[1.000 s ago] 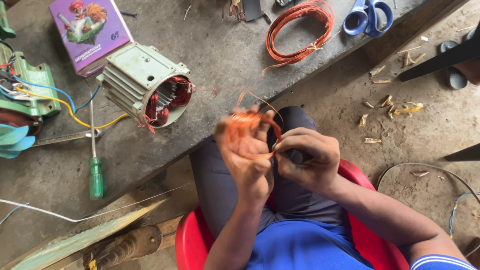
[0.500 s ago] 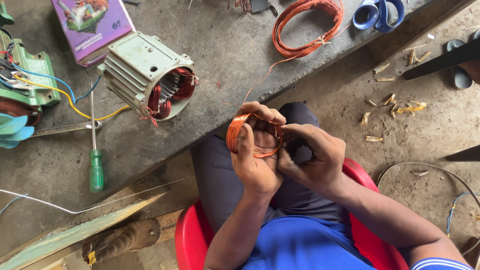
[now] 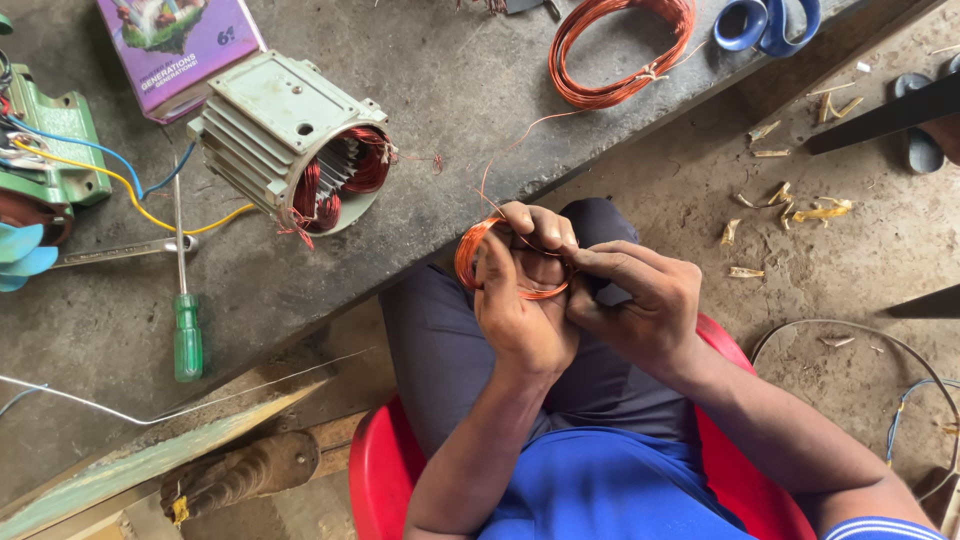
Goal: The person sits at a workbench and uses a hacksaw to cut through the copper windings inside an electric motor stator. They then gather the cut enameled copper wire and wind it by hand into a neat coil, working the wire loop over loop on their lap before setting the finished coil on the bench.
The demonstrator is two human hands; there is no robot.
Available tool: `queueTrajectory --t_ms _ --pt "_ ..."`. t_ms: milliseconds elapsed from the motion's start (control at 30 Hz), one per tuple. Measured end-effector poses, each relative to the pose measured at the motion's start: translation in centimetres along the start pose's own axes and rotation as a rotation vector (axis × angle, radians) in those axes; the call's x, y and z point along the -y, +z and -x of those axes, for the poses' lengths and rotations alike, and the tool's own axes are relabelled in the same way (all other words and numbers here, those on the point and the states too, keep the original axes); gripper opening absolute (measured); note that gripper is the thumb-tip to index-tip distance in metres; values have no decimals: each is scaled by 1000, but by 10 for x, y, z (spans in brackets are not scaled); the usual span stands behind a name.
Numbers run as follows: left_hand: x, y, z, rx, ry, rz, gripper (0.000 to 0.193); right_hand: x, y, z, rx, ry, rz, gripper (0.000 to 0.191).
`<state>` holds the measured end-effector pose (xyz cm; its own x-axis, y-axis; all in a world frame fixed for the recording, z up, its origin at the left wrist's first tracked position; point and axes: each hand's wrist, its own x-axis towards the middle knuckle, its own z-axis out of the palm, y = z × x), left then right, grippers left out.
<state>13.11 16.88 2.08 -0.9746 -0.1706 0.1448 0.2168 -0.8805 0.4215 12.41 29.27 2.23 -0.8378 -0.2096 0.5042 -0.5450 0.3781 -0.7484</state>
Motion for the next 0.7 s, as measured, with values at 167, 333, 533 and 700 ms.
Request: queueTrajectory --t_ms 167,333,533,700 --pt "0 -2 -5 -6 -40 42 34 -3 2 1 -16 -14 9 31" --pt "-13 -6 -11 -9 -126 -82 34 -5 -3 -4 12 -157 147 32" --pt "-39 8 -14 -1 -377 -449 68 -7 -17 -10 133 -248 137 29" --pt "-60 39 7 162 -65 -802 95 8 -38 -21 146 -43 -110 13"
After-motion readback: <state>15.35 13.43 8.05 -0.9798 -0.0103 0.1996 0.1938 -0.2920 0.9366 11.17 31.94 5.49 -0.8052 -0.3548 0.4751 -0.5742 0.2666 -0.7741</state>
